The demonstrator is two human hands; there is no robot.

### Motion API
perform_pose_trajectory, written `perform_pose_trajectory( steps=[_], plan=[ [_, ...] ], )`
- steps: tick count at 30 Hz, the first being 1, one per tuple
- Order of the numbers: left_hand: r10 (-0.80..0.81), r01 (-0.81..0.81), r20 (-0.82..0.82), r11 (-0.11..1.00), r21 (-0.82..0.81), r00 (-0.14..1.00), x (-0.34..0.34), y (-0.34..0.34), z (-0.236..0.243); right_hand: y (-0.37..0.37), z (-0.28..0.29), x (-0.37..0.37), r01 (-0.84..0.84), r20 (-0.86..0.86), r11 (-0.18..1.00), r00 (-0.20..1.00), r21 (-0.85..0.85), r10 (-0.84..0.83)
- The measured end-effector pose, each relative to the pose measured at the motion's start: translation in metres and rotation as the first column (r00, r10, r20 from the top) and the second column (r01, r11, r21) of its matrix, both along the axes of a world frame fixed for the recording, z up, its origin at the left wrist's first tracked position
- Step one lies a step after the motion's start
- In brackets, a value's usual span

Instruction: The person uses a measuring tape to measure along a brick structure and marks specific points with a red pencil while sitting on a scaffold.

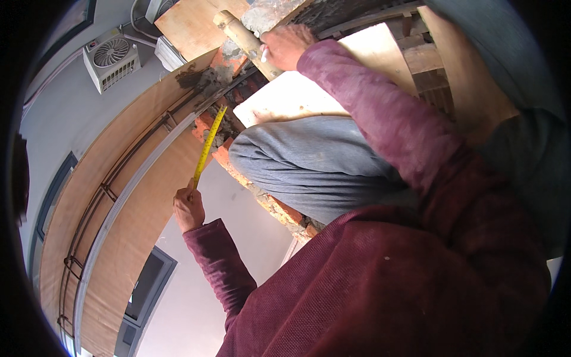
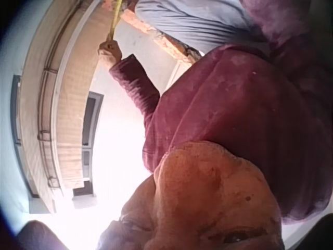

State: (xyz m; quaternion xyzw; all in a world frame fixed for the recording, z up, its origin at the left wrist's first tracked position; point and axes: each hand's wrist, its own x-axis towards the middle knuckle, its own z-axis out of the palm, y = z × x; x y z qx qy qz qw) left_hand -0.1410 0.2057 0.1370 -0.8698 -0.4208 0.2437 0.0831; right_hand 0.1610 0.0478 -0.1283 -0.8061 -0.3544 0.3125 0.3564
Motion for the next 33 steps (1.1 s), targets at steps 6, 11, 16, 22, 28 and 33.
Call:
perform_pose_trajectory(
  steps=[6,11,16,22,28,33],
  plan=[
    [-0.008,0.005,0.064,0.999,0.053,0.998,-0.012,0.003,-0.004,-0.008,0.014,-0.023,-0.153,0.124,0.986,0.979,-0.074,0.161],
    [0.012,-0.016,0.054,0.997,0.079,0.998,-0.018,-0.004,0.013,-0.007,0.011,-0.027,-0.158,0.121,0.987,0.980,-0.005,0.158],
    [-0.028,0.012,0.134,0.993,0.118,0.991,-0.025,-0.009,0.020,-0.005,0.007,-0.026,-0.187,0.174,0.981,0.969,0.048,0.176],
    [-0.020,-0.002,0.179,0.993,0.122,0.984,-0.035,-0.006,0.010,-0.005,0.004,-0.027,-0.165,0.146,0.986,0.977,0.037,0.158],
    [0.091,-0.100,0.102,0.991,0.090,0.991,-0.033,-0.013,0.035,-0.005,0.005,-0.026,-0.175,0.163,0.982,0.973,0.074,0.161],
    [0.027,-0.044,0.305,0.998,0.050,0.952,-0.039,-0.038,0.081,-0.005,0.009,-0.024,-0.161,0.156,0.986,0.976,0.049,0.151]
  ],
)
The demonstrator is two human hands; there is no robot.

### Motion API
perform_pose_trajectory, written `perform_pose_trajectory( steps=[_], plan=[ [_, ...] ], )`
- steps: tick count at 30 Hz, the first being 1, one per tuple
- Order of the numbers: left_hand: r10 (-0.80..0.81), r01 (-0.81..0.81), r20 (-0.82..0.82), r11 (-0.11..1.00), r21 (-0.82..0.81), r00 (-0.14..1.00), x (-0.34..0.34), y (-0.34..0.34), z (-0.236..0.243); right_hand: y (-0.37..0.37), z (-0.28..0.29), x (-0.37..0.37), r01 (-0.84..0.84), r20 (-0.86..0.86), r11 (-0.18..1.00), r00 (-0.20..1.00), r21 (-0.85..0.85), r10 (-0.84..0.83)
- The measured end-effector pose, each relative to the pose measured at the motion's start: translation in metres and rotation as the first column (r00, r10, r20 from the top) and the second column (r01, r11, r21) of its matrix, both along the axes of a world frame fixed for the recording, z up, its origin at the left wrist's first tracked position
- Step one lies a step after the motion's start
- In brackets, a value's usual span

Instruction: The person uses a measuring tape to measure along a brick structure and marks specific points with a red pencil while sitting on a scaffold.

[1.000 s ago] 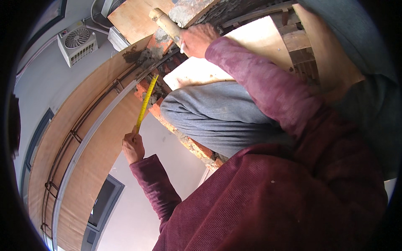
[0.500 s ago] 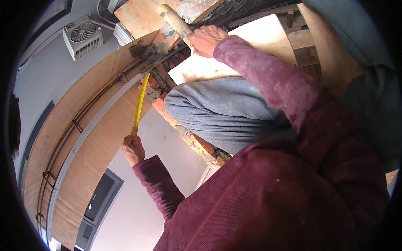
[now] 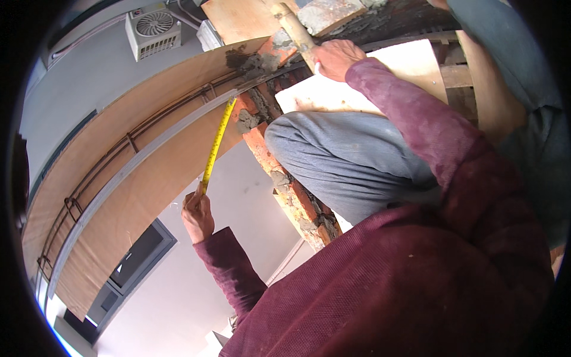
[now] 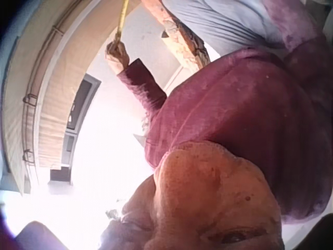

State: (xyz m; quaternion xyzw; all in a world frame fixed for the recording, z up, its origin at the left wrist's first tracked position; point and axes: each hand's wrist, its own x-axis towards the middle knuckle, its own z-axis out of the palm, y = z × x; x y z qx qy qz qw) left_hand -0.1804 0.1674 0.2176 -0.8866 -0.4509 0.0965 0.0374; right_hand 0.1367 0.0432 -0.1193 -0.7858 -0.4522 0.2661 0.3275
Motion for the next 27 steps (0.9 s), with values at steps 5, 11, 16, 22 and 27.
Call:
perform_pose_trajectory(
  steps=[5,11,16,22,27],
  plan=[
    [0.079,-0.092,0.128,0.992,0.092,0.989,-0.016,-0.019,0.024,0.001,0.002,0.000,-0.002,0.022,1.000,1.000,0.008,0.002],
    [0.145,-0.162,0.189,0.984,0.074,0.971,-0.034,-0.020,0.020,-0.002,-0.002,0.001,-0.015,0.047,1.000,0.999,0.024,0.013],
    [0.151,-0.173,0.140,0.973,0.155,0.979,-0.044,-0.014,0.019,-0.002,-0.003,-0.002,0.007,0.066,0.998,0.998,0.060,-0.011],
    [0.182,-0.199,0.257,0.979,0.042,0.949,-0.036,-0.032,0.053,0.000,-0.001,-0.001,0.013,0.069,0.998,0.997,0.059,-0.017],
    [0.113,-0.180,0.291,0.960,0.214,0.950,-0.034,-0.056,0.111,0.000,0.000,-0.002,0.005,0.061,0.998,0.998,0.061,-0.009]
  ],
)
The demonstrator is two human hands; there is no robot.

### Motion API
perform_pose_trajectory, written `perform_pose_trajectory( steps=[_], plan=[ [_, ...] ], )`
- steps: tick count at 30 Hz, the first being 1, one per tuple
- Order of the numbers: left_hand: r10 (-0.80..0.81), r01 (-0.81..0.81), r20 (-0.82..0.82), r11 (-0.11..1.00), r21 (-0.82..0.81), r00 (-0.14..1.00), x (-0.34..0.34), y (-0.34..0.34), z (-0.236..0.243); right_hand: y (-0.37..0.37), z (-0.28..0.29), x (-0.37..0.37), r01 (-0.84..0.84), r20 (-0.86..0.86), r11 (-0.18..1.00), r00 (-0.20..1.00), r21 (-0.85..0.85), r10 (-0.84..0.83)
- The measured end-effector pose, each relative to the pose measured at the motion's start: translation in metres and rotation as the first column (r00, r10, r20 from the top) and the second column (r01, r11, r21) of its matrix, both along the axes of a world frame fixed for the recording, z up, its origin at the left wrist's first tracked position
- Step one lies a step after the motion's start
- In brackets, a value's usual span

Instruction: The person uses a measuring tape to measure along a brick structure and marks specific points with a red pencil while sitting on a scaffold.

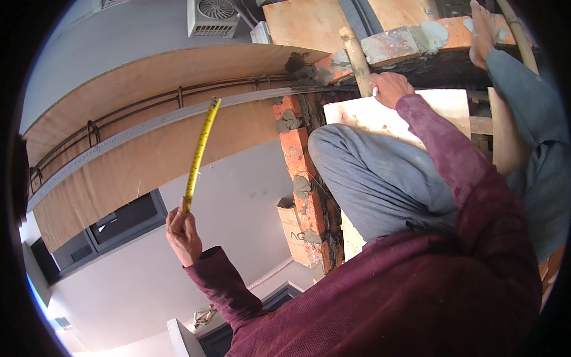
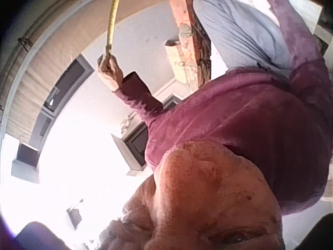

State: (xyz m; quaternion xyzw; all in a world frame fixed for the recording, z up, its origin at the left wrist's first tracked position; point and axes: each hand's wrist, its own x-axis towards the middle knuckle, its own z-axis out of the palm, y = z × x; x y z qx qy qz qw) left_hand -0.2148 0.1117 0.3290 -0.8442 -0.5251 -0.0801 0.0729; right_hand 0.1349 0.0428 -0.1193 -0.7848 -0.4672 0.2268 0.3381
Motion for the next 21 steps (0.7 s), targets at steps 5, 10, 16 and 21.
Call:
perform_pose_trajectory(
  steps=[5,10,16,21],
  plan=[
    [0.018,-0.015,-0.022,0.993,0.114,1.000,-0.015,0.008,0.014,-0.002,0.003,0.000,-0.020,0.032,1.000,0.999,-0.011,0.020],
    [0.086,-0.083,-0.033,0.992,0.092,0.996,-0.017,0.010,0.009,-0.007,-0.002,0.002,-0.022,0.046,0.999,0.999,0.045,0.020],
    [-0.302,0.356,-0.311,0.925,0.135,0.901,0.012,-0.016,0.065,-0.011,0.005,0.003,0.032,-0.010,0.962,0.999,0.272,-0.030],
    [-0.494,0.461,-0.260,0.869,-0.179,0.830,0.027,-0.024,0.042,0.016,0.119,0.019,0.085,-0.508,0.914,0.849,0.396,0.141]
  ],
)
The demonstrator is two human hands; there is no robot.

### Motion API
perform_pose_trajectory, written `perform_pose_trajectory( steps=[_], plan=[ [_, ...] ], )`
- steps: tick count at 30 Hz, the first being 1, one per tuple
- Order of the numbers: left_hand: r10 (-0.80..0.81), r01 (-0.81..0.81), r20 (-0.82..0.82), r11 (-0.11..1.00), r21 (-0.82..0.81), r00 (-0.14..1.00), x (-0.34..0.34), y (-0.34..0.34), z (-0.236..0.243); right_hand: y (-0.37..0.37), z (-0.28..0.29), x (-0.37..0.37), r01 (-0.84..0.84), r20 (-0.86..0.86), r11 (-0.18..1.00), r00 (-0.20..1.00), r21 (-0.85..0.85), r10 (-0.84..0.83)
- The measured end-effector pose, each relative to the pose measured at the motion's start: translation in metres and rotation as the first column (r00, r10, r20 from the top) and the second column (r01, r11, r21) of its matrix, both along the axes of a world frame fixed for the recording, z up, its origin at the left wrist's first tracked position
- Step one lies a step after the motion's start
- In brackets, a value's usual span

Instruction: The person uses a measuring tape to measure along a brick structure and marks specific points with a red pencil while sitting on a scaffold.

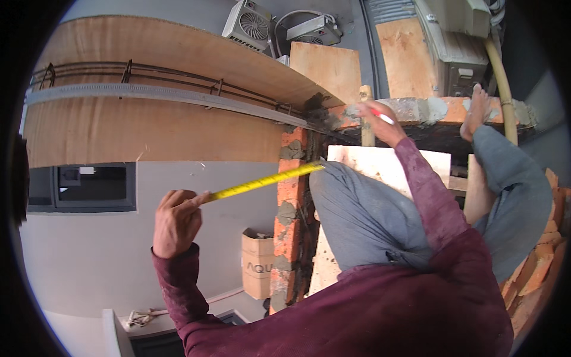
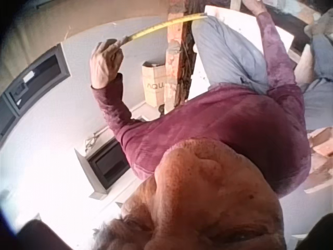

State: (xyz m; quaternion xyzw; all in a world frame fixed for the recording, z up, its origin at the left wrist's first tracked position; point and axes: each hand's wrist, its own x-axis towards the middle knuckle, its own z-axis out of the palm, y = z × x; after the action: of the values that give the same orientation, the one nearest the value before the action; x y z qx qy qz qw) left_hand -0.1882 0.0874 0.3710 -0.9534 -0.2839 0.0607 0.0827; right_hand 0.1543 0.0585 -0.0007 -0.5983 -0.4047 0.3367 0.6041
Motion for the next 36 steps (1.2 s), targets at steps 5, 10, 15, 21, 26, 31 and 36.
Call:
perform_pose_trajectory(
  steps=[5,10,15,21,26,31,36],
  plan=[
    [0.019,0.074,0.229,0.917,-0.393,0.973,0.009,0.002,-0.079,-0.031,0.135,-0.035,-0.524,0.593,0.825,0.740,0.213,0.317],
    [0.085,0.216,0.409,0.742,-0.635,0.908,0.011,-0.009,-0.166,-0.066,0.159,-0.079,-0.596,0.684,0.729,0.376,-0.338,0.625],
    [0.533,0.260,0.250,0.058,-0.964,0.808,0.011,-0.057,-0.254,-0.095,0.171,-0.065,-0.498,0.541,0.530,0.137,-0.686,0.830],
    [0.545,0.467,-0.071,-0.773,-0.430,0.836,-0.001,-0.145,-0.305,-0.147,0.203,-0.054,-0.529,0.292,0.227,-0.041,-0.818,0.956],
    [0.835,0.715,-0.032,-0.490,-0.499,0.549,-0.018,-0.138,-0.317,-0.141,0.211,-0.059,-0.458,0.484,0.486,0.131,-0.744,0.865],
    [0.993,0.894,-0.039,-0.117,-0.433,0.111,0.018,-0.108,-0.314,-0.126,0.225,-0.092,-0.281,0.783,0.793,0.177,-0.541,0.597],
    [0.981,0.858,0.047,0.189,-0.478,-0.190,0.056,-0.069,-0.267,-0.106,0.243,-0.119,-0.192,0.899,0.915,0.198,-0.355,0.391]
  ],
)
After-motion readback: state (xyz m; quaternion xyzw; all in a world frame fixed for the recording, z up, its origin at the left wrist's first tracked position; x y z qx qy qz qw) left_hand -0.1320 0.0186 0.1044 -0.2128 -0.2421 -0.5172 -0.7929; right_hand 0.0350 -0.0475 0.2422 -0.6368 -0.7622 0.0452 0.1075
